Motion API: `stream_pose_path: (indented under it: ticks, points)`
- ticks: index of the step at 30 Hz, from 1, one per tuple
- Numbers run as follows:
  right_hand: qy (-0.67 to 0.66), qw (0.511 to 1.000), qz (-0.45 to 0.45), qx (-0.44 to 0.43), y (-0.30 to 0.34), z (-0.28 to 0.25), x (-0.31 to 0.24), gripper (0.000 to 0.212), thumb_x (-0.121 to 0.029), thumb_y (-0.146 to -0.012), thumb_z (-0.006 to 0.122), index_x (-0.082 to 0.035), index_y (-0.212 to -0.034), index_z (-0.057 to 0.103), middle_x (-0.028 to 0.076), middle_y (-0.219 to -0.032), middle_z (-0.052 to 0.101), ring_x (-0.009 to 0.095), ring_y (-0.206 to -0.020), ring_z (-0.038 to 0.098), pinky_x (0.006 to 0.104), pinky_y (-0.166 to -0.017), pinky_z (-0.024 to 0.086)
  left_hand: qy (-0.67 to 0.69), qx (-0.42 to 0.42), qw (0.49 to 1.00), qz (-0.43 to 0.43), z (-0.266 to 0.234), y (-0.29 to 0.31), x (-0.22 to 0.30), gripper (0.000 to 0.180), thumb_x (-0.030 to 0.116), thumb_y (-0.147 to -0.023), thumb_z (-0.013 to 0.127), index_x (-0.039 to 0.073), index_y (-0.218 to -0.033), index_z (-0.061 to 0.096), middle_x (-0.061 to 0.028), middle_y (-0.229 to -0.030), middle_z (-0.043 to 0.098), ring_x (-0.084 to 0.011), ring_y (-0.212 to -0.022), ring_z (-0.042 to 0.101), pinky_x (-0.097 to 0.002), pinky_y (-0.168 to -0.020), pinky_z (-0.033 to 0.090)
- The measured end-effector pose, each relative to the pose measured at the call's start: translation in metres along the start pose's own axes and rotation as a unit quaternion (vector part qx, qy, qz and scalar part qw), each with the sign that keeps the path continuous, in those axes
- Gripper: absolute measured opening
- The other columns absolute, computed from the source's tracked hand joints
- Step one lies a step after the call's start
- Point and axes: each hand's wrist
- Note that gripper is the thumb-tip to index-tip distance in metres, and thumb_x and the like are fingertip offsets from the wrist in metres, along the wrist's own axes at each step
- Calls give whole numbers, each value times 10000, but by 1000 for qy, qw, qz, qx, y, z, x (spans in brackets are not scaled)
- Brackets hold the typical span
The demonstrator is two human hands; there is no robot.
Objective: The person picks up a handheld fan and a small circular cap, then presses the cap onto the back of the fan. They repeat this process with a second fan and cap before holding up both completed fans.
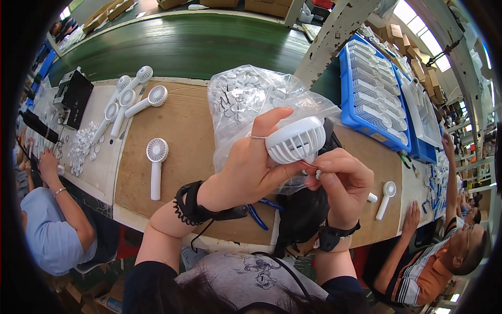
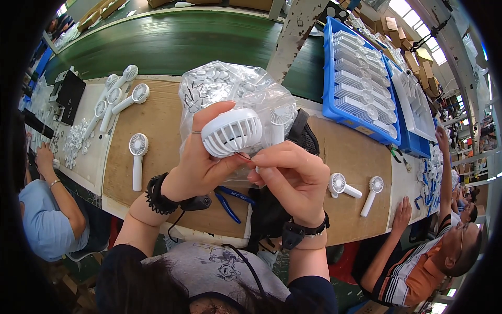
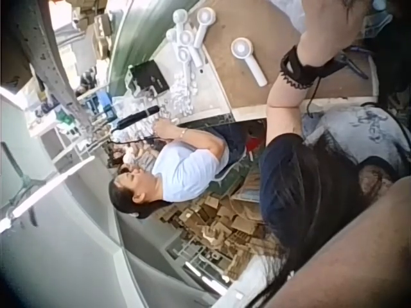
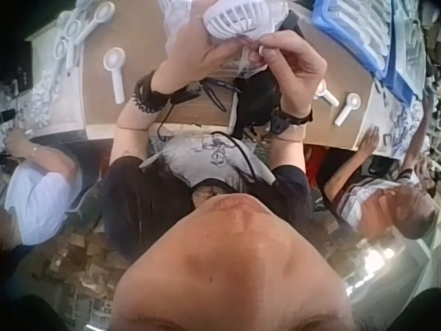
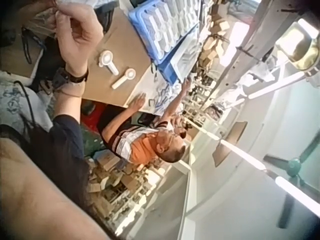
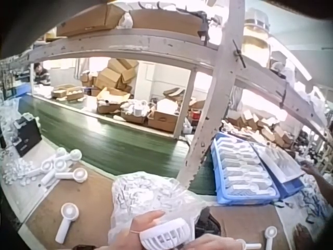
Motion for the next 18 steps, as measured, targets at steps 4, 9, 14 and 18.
stream_pose_path:
  ticks: [4, 9, 14, 18]
  points:
    - [51, 998, -22, -23, -3, 0, -2, 191, 47, -712, 590, 45, -902, 583, 145, -837, 572, 172, -680, 587, 217, -586, 484, 25, -3, 1000, 1, 0, -1, -1, 648, 159, -778, 658, 4, -1254, 246, -166, -933, 598, -298, -860, 618, -335, -694, 482]
    - [233, 964, -107, -66, -3, -6, -5, 257, 87, -648, 628, 43, -900, 601, 139, -885, 572, 184, -745, 577, 249, -622, 484, 32, -22, 999, -17, -1, -2, 0, 622, 167, -793, 639, 12, -1253, 250, -171, -977, 581, -312, -916, 599, -347, -734, 474]
    - [378, 889, -256, -38, -3, -6, -7, 321, 64, -595, 671, -21, -903, 643, 106, -942, 578, 197, -756, 586, 262, -619, 485, 42, -55, 995, -66, -4, -4, 5, 572, 160, -806, 615, 19, -1239, 269, -168, -976, 582, -314, -916, 598, -355, -733, 471]
    - [465, 823, -323, -54, -2, -7, -7, 344, 41, -566, 688, -39, -899, 657, 86, -981, 573, 198, -765, 595, 271, -620, 492, 48, -49, 995, -68, -3, -5, 5, 541, 157, -813, 599, 27, -1231, 280, -167, -966, 582, -311, -904, 601, -354, -726, 469]
Point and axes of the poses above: each hand's wrist, its own y-axis away from the middle knuckle, its own z-axis out of the palm, x = y × z
